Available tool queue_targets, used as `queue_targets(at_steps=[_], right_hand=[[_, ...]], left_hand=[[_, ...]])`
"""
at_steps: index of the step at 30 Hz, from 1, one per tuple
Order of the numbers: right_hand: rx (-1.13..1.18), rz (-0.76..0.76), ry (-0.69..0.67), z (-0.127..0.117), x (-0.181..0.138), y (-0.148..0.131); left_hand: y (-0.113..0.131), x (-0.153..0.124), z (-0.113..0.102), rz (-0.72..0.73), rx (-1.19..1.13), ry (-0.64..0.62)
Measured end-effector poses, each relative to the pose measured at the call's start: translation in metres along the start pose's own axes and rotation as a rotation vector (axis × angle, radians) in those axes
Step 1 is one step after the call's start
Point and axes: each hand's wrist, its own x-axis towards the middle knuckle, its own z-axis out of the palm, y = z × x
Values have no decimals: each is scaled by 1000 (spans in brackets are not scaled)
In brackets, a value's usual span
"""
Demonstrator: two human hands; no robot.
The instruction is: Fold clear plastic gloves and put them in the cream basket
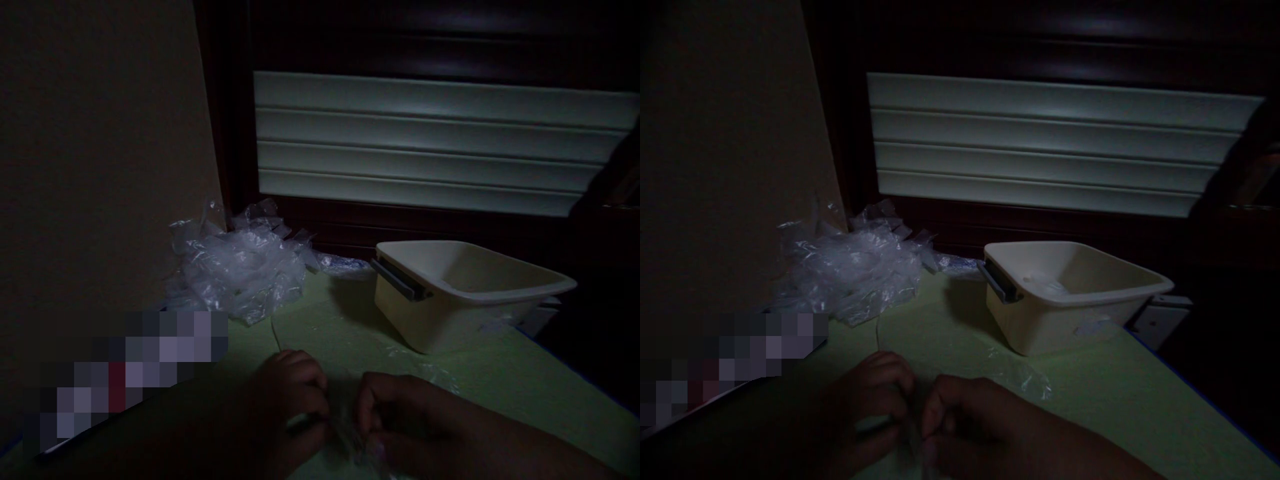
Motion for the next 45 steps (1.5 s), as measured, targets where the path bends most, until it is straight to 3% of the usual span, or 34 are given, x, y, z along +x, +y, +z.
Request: queue_targets(at_steps=[2, 8, 11, 15, 19, 24, 29, 39, 45], right_hand=[[-61, -27, 112, 2, 0, -2], [-426, -246, 711, 6, -4, 2], [-618, -366, 818, 8, -5, 7], [-896, -507, 661, 10, -6, 7], [-1028, -515, 471, 9, -4, 9], [-1075, -475, 362, 8, 6, 16], [-1137, -340, 211, 10, 14, 20], [-1163, -211, 152, 7, 14, 16], [-1140, -247, 225, 7, 13, 17]], left_hand=[[-2, -1, 2, -5, -17, 29], [-8, -2, 8, -49, -69, 157], [-10, -2, 10, -99, -28, 187], [-5, -2, 8, -114, 56, 188], [7, -2, -3, -79, 115, 178], [10, 1, -10, 83, 364, -86], [11, 3, -2, 153, 408, -188], [23, -1, -9, 129, 485, -214], [28, -1, -6, 107, 528, -214]])
